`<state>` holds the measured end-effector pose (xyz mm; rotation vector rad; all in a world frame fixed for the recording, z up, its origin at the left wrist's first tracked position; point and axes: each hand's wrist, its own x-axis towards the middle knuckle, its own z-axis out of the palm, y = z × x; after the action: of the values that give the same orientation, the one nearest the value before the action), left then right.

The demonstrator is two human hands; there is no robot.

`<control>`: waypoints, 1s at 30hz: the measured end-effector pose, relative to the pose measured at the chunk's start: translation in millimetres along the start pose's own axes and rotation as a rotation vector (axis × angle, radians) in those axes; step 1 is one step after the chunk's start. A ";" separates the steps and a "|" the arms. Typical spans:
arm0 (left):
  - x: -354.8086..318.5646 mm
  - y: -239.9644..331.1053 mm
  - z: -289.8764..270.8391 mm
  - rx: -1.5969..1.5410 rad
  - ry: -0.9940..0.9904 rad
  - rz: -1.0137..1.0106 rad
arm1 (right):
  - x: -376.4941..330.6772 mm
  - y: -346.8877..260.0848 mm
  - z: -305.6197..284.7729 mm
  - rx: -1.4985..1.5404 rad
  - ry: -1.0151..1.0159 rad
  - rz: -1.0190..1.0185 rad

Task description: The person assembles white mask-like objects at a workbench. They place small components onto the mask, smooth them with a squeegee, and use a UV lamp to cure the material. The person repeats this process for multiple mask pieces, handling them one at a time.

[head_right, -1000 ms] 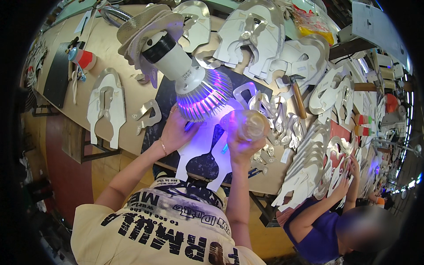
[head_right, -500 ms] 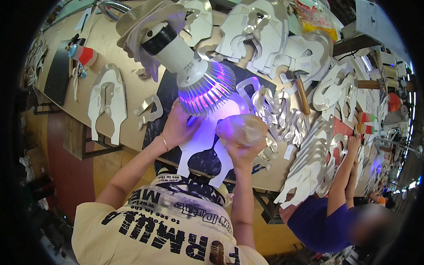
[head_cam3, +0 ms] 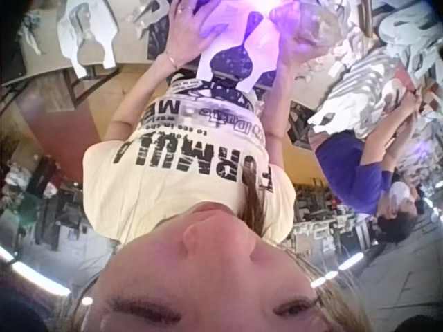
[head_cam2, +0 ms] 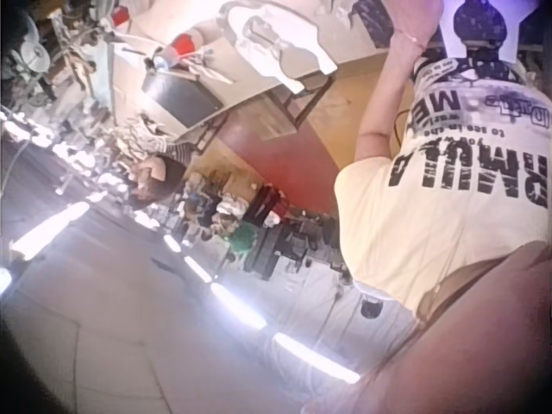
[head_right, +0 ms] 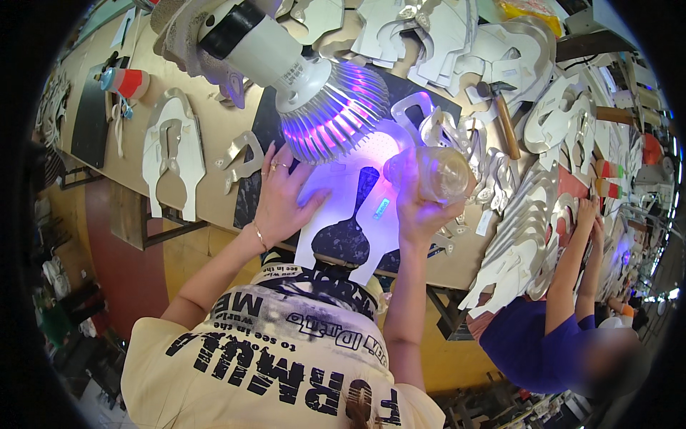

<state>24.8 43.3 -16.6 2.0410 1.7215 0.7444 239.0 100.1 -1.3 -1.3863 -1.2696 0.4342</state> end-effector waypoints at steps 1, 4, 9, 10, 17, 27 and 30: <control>-3.6 1.6 -1.4 -0.004 -0.011 0.000 | 0.0 0.3 2.2 -0.002 -0.013 -0.017; -5.6 1.8 -2.7 -0.003 -0.028 0.025 | 0.6 -0.7 11.7 0.014 -0.038 -0.088; -3.0 1.0 -2.2 -0.012 -0.033 0.027 | -3.5 -6.6 24.3 -0.121 -0.029 -0.291; -3.3 1.1 -2.1 -0.015 -0.025 0.028 | -4.6 -7.8 24.2 -0.109 -0.051 -0.265; -4.6 -2.5 4.5 -0.067 0.038 -0.016 | -7.9 -12.0 2.8 -0.041 -0.140 -0.123; 14.7 6.8 15.3 0.094 -0.017 0.017 | 11.7 -5.7 15.0 0.029 -0.032 -0.131; 17.0 3.0 18.1 0.063 -0.016 0.031 | 11.2 -4.5 14.6 0.023 -0.016 -0.177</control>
<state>40.1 60.4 -26.5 2.1140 1.7295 0.6900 228.8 115.5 3.0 -1.2411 -1.3830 0.3382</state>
